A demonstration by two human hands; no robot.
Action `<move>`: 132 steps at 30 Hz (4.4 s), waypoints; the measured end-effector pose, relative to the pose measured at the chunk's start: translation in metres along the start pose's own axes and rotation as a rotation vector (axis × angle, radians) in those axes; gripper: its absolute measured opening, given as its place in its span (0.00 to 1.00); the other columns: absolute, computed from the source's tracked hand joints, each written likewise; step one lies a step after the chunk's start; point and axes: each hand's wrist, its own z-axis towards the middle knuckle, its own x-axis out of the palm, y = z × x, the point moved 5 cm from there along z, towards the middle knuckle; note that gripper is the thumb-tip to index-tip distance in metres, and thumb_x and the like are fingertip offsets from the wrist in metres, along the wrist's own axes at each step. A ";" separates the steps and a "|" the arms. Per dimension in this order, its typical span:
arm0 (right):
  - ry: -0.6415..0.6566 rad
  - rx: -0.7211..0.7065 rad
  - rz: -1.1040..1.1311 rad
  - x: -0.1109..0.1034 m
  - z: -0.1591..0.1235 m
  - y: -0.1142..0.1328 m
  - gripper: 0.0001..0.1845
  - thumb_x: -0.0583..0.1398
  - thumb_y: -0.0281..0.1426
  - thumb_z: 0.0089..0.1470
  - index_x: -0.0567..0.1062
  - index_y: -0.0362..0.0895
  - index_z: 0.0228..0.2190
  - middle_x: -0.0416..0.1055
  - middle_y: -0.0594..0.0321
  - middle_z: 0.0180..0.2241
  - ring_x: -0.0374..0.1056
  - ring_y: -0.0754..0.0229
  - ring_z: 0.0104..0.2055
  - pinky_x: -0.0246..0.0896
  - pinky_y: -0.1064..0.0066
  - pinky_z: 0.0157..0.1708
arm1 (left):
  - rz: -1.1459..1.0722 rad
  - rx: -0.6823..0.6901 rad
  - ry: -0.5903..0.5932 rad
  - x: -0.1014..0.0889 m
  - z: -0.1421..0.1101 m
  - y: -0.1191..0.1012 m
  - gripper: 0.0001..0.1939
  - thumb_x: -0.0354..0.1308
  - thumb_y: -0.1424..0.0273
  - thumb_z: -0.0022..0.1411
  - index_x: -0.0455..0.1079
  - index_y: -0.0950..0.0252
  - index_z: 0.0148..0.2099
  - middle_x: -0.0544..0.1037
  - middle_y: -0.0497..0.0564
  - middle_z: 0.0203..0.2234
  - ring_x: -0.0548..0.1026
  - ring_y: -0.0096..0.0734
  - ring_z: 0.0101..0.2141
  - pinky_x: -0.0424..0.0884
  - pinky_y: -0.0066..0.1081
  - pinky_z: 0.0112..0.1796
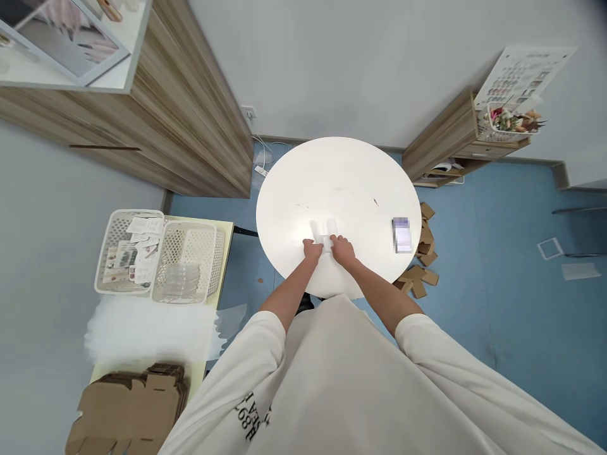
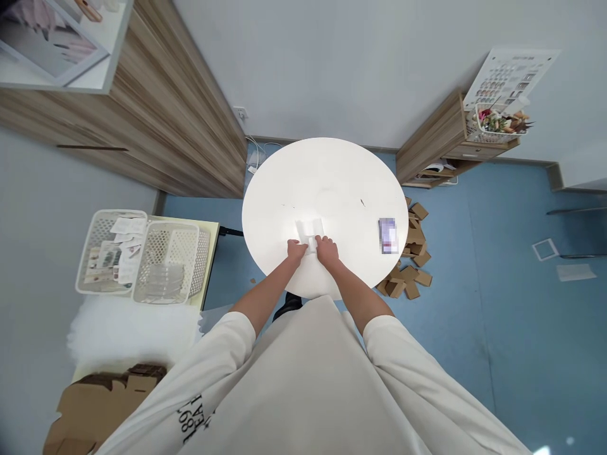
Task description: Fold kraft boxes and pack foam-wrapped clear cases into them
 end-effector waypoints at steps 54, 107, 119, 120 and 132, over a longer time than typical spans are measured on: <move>-0.027 -0.241 0.071 0.000 -0.035 -0.012 0.23 0.57 0.23 0.59 0.71 0.47 0.56 0.64 0.51 0.53 0.61 0.48 0.52 0.60 0.60 0.51 | 0.821 0.872 0.306 0.007 -0.044 -0.030 0.23 0.62 0.69 0.55 0.68 0.59 0.54 0.77 0.56 0.49 0.71 0.51 0.55 0.56 0.46 0.60; -0.079 -0.153 0.605 0.023 0.079 0.159 0.34 0.52 0.22 0.57 0.63 0.41 0.64 0.67 0.50 0.61 0.69 0.54 0.56 0.64 0.61 0.60 | 1.136 0.818 -0.022 -0.146 0.040 0.006 0.43 0.47 0.77 0.62 0.37 0.68 0.77 0.46 0.58 0.74 0.47 0.53 0.71 0.48 0.55 0.67; 0.030 -0.195 0.226 0.020 0.069 0.169 0.40 0.55 0.24 0.57 0.55 0.43 0.69 0.48 0.49 0.71 0.52 0.43 0.69 0.56 0.51 0.64 | 1.145 0.824 -0.055 -0.158 0.048 0.003 0.39 0.48 0.76 0.63 0.49 0.69 0.75 0.51 0.61 0.72 0.51 0.54 0.70 0.48 0.54 0.68; 0.020 -0.187 0.226 0.019 0.064 0.165 0.39 0.55 0.25 0.57 0.56 0.43 0.69 0.49 0.49 0.70 0.52 0.43 0.69 0.56 0.52 0.64 | 1.143 0.823 -0.048 -0.159 0.047 0.001 0.38 0.49 0.77 0.63 0.49 0.70 0.75 0.51 0.62 0.72 0.51 0.54 0.70 0.48 0.54 0.67; -0.038 -0.199 0.200 0.004 -0.001 0.113 0.31 0.55 0.28 0.61 0.62 0.45 0.65 0.53 0.50 0.68 0.55 0.46 0.66 0.57 0.55 0.62 | 1.009 0.792 -0.091 -0.151 -0.009 0.015 0.40 0.48 0.76 0.62 0.45 0.66 0.75 0.47 0.61 0.73 0.49 0.53 0.71 0.49 0.54 0.66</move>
